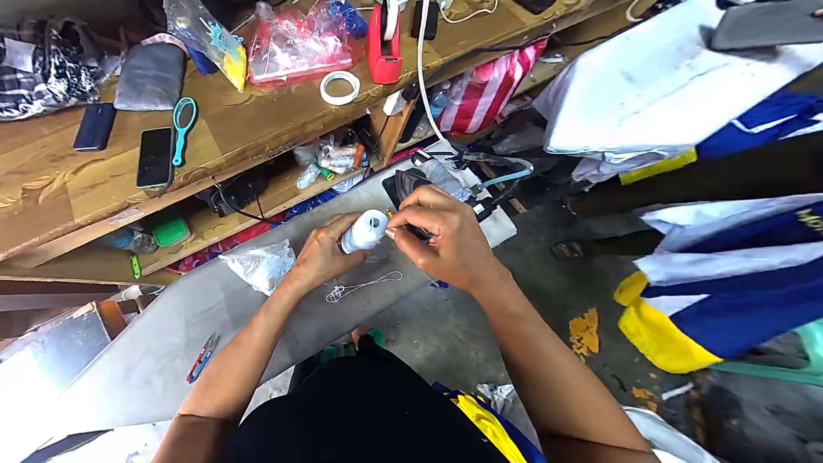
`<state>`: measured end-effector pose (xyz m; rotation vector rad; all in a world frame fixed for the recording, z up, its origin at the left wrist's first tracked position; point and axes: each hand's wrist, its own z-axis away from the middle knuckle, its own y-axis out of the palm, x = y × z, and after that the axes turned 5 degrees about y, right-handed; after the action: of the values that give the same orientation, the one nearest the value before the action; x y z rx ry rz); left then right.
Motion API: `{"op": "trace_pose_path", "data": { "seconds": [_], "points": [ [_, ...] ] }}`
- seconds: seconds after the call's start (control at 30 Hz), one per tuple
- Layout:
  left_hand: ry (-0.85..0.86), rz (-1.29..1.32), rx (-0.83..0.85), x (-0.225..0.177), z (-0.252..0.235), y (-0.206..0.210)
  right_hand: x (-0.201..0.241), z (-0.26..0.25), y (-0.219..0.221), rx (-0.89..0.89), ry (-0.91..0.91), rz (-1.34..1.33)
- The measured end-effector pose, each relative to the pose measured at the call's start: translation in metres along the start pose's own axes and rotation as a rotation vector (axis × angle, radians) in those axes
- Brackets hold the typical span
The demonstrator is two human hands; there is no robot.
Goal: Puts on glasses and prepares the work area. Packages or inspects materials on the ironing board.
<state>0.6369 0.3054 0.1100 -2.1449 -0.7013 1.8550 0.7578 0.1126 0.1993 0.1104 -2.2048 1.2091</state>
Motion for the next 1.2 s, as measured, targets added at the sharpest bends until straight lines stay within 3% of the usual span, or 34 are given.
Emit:
{"op": "trace_pose_path", "data": {
  "seconds": [0.33,0.43,0.5,0.63,0.77,0.9,1.03,1.2],
  "points": [
    [-0.022,0.035,0.012,-0.012,0.006,-0.013,0.01,-0.013,0.001,0.127,-0.03,-0.013],
    [-0.037,0.012,0.013,-0.01,0.009,-0.019,-0.009,0.008,-0.021,0.152,0.185,-0.084],
    [-0.054,0.01,0.003,-0.005,0.014,-0.021,-0.036,0.051,-0.02,0.112,0.373,-0.029],
    [-0.112,0.036,-0.025,0.013,0.026,-0.021,-0.111,0.159,0.032,0.256,0.906,0.06],
    [-0.146,0.059,-0.036,0.02,0.031,-0.019,-0.128,0.205,0.079,0.075,1.094,-0.055],
    [-0.156,0.06,-0.04,0.024,0.033,-0.017,-0.129,0.213,0.102,-0.19,1.093,-0.116],
    [-0.153,0.07,-0.032,0.027,0.034,-0.012,-0.127,0.215,0.11,-0.24,1.05,-0.039],
    [-0.116,0.052,-0.021,0.03,0.037,-0.013,-0.086,0.18,0.056,-0.244,0.775,0.011]
  ]
}}
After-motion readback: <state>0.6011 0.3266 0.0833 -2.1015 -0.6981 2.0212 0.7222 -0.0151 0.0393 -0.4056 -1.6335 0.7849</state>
